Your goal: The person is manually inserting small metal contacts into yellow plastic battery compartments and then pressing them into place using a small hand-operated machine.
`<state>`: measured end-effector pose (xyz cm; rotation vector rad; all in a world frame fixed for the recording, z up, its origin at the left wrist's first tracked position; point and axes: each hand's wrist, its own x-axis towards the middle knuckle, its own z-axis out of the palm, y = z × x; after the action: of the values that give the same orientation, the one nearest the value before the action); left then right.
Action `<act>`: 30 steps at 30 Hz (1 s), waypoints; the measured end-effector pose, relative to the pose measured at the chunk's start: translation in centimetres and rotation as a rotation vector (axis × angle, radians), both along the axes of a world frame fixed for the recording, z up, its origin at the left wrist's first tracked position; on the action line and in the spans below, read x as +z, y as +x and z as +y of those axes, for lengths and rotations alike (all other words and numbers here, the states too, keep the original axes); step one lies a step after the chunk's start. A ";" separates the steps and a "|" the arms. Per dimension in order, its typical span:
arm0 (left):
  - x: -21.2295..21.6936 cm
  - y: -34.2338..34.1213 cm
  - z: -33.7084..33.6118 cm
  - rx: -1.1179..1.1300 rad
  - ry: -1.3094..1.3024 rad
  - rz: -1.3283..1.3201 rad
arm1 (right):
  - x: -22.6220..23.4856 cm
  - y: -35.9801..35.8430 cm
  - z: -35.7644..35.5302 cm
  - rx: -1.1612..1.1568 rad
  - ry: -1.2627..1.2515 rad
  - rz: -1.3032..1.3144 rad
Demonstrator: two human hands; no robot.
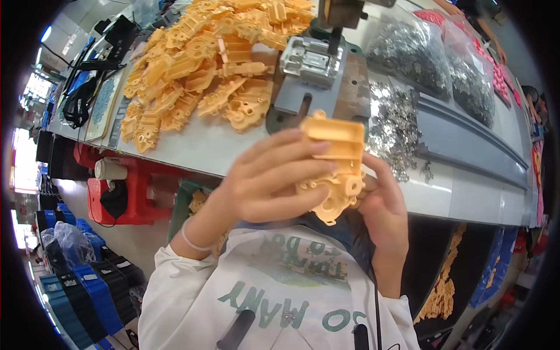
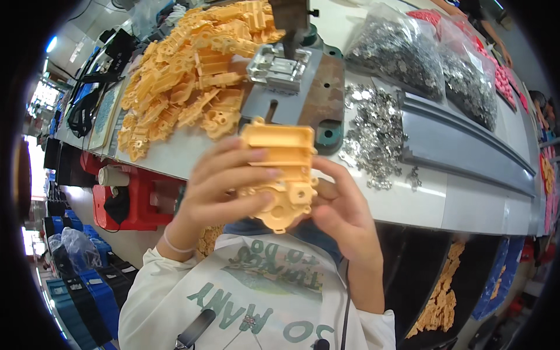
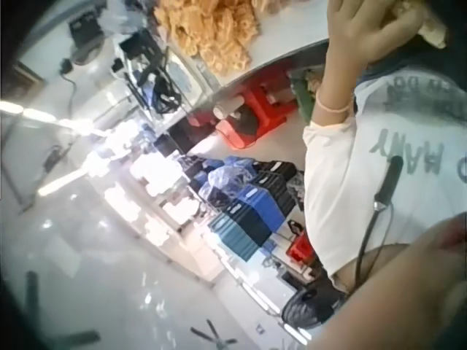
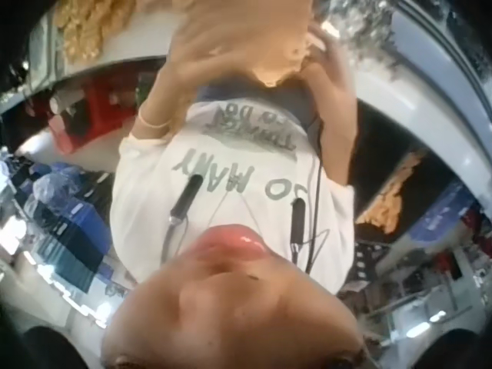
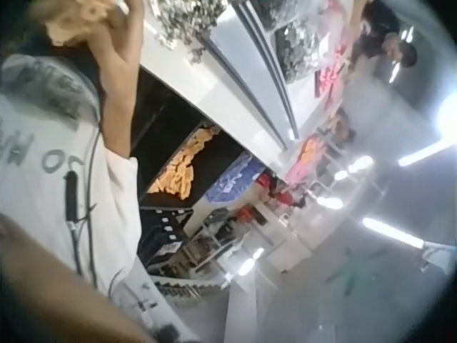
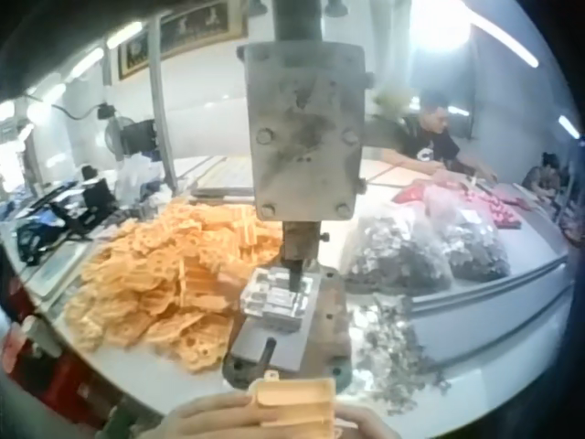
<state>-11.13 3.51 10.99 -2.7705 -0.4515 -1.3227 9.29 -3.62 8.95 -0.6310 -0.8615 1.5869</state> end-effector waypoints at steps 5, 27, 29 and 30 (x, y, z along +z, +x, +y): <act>-4.2 2.0 -0.8 -0.174 -0.206 -0.160 | -0.5 1.0 -1.5 -0.066 -0.172 -0.138; -5.2 3.2 -2.0 -0.826 -2.049 -1.241 | -2.4 4.9 4.0 -0.603 0.509 -1.625; -4.9 3.1 -2.0 -0.765 -2.043 -1.220 | -3.0 4.2 4.6 -0.597 0.522 -1.647; -4.9 3.1 -2.0 -0.755 -2.041 -1.232 | -3.3 3.8 4.8 -0.600 0.535 -1.670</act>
<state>-8.08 1.53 6.12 0.2891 0.2698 0.9273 13.13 1.20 5.65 -1.6112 -1.9016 -0.0556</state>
